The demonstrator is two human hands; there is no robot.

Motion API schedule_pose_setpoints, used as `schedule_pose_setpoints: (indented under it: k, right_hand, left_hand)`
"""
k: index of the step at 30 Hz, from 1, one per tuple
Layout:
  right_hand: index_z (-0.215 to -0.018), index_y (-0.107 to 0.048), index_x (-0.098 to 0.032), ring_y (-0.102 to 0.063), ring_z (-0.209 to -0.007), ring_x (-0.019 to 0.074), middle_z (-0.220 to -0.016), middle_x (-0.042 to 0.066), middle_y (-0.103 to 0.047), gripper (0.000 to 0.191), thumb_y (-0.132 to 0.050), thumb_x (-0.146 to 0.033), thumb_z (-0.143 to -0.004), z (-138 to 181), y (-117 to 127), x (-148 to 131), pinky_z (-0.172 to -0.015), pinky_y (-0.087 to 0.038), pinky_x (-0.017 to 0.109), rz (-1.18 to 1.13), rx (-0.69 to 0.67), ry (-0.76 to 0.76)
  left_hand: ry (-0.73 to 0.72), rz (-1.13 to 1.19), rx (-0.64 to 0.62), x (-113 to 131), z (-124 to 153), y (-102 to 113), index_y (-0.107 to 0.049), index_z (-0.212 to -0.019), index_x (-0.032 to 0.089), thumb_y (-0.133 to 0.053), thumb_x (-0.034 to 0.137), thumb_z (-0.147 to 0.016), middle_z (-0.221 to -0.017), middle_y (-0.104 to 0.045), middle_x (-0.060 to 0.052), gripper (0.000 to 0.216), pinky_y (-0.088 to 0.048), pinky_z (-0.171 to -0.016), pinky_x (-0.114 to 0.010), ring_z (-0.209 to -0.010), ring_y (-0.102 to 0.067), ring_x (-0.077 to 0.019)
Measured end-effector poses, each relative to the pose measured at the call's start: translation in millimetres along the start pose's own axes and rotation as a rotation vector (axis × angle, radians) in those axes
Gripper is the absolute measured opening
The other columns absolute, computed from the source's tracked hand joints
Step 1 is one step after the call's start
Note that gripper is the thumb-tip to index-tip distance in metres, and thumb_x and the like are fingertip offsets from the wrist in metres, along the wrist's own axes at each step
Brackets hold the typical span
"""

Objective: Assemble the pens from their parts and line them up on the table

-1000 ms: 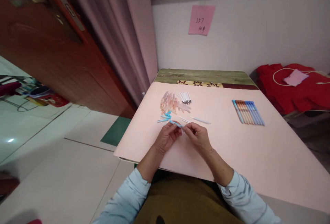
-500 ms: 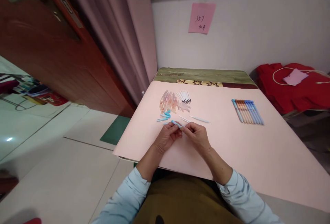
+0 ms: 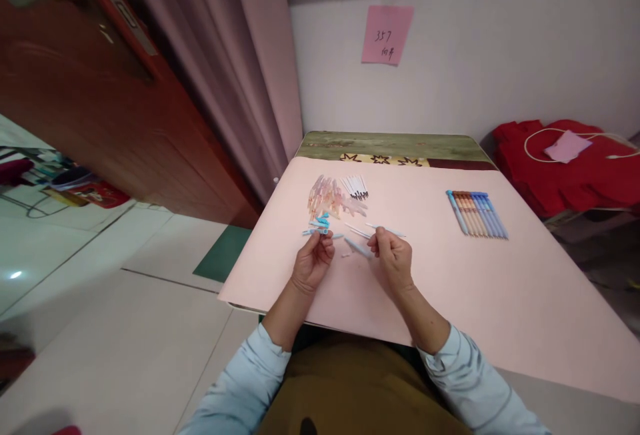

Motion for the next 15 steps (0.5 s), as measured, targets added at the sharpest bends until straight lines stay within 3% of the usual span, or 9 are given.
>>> schedule_pose_setpoints:
  k: [5,9,11,15]
  right_hand:
    - [-0.063,-0.062,-0.017,-0.05,-0.054,0.0128,-0.056,-0.002,-0.053,0.05,-0.047,-0.052,-0.095,-0.7,9.3,-7.5,-0.057,-0.04,0.025,0.027,0.065,0.037]
    - [-0.066,-0.062,-0.018,-0.05,-0.056,0.0133,-0.057,-0.002,-0.053,0.049,-0.045,-0.052,-0.096,-5.3,17.6,-4.8,-0.058,-0.04,0.026,0.051,0.118,0.041]
    - [-0.075,-0.067,-0.017,-0.054,-0.061,0.0143,-0.064,0.0,-0.06,0.042,-0.048,-0.049,-0.095,-8.5,10.9,-4.6,-0.062,-0.042,0.026,0.112,0.056,0.051]
    - [-0.092,-0.074,-0.023,-0.059,-0.069,0.0144,-0.088,0.003,-0.07,0.019,-0.061,-0.036,-0.089,-7.5,-33.4,-12.7,-0.066,-0.044,0.026,0.401,-0.27,0.159]
  left_hand:
    - [0.035,-0.102,-0.035,-5.1,4.7,-1.8,-0.064,-0.091,0.011,-0.057,0.014,-0.091,-0.083,-0.068,-0.005,0.008,-0.056,-0.058,-0.015,-0.062,-0.064,-0.0067]
    - [0.092,-0.26,-0.231,-15.6,13.2,-17.9,-0.064,-0.091,0.011,-0.071,0.02,-0.082,-0.081,-0.07,-0.006,0.014,-0.054,-0.052,-0.014,-0.058,-0.064,-0.0075]
    - [0.144,-0.341,-0.348,-24.5,18.8,-25.5,-0.064,-0.089,0.011,-0.076,0.025,-0.077,-0.08,-0.071,-0.007,0.021,-0.05,-0.044,-0.014,-0.053,-0.063,-0.0086]
    - [0.271,-0.461,-0.476,-40.7,27.7,-28.7,-0.066,-0.087,0.011,-0.081,0.032,-0.072,-0.077,-0.072,-0.009,0.029,-0.046,-0.037,-0.016,-0.048,-0.064,-0.012]
Point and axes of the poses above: each hand's wrist, its own z-axis away from the middle knuckle, its own y-axis out of the back of the hand, x = y × z, the point moved 10 cm from there along -z, towards the middle knuckle
